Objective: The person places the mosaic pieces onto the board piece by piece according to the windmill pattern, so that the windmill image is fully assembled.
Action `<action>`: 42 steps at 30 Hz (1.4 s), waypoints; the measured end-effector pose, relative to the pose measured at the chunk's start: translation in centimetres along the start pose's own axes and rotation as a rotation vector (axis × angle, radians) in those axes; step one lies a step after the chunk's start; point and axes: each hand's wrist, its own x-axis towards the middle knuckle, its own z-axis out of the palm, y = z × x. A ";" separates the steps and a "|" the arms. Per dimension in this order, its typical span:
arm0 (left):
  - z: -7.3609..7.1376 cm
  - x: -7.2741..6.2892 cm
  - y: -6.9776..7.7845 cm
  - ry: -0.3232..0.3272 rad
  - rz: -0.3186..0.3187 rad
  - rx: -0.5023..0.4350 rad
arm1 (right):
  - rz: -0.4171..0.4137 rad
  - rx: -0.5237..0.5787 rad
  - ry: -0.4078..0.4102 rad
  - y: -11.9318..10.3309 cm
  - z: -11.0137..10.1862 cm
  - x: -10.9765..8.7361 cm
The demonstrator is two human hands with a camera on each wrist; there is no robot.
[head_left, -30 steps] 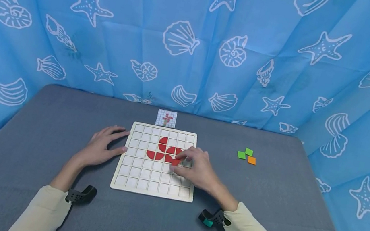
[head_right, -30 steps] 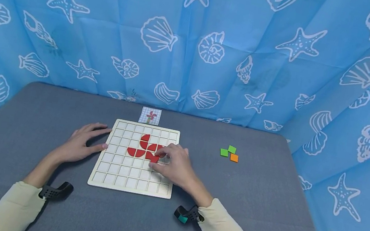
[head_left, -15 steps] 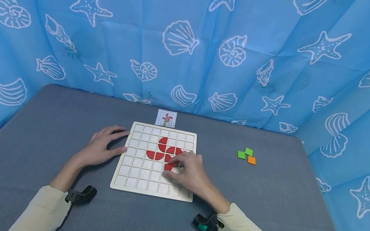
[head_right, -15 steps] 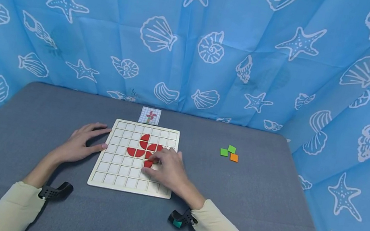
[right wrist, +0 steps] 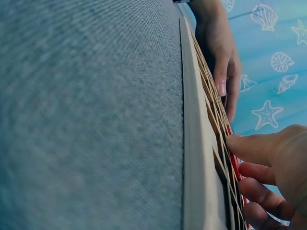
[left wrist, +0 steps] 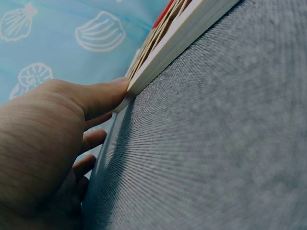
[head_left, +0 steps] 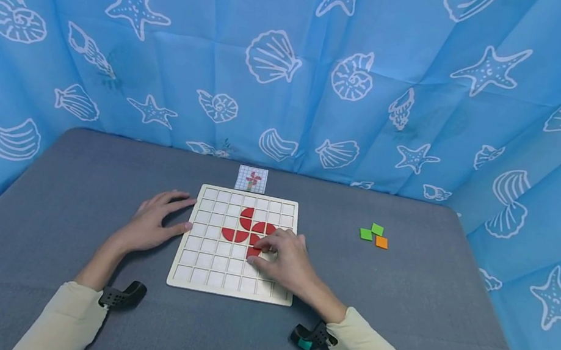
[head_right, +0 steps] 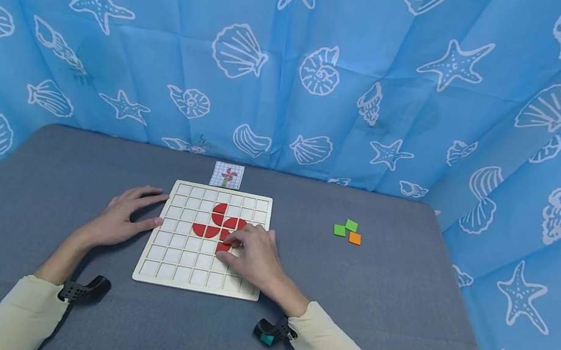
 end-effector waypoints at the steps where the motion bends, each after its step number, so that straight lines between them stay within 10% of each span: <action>1: 0.0 0.0 0.0 0.000 -0.001 -0.001 | 0.003 0.002 -0.004 0.0 0.0 0.0; 42: 0.0 0.3 -0.2 -0.012 -0.006 0.013 | 0.141 0.045 0.092 2.9 -4.2 -1.6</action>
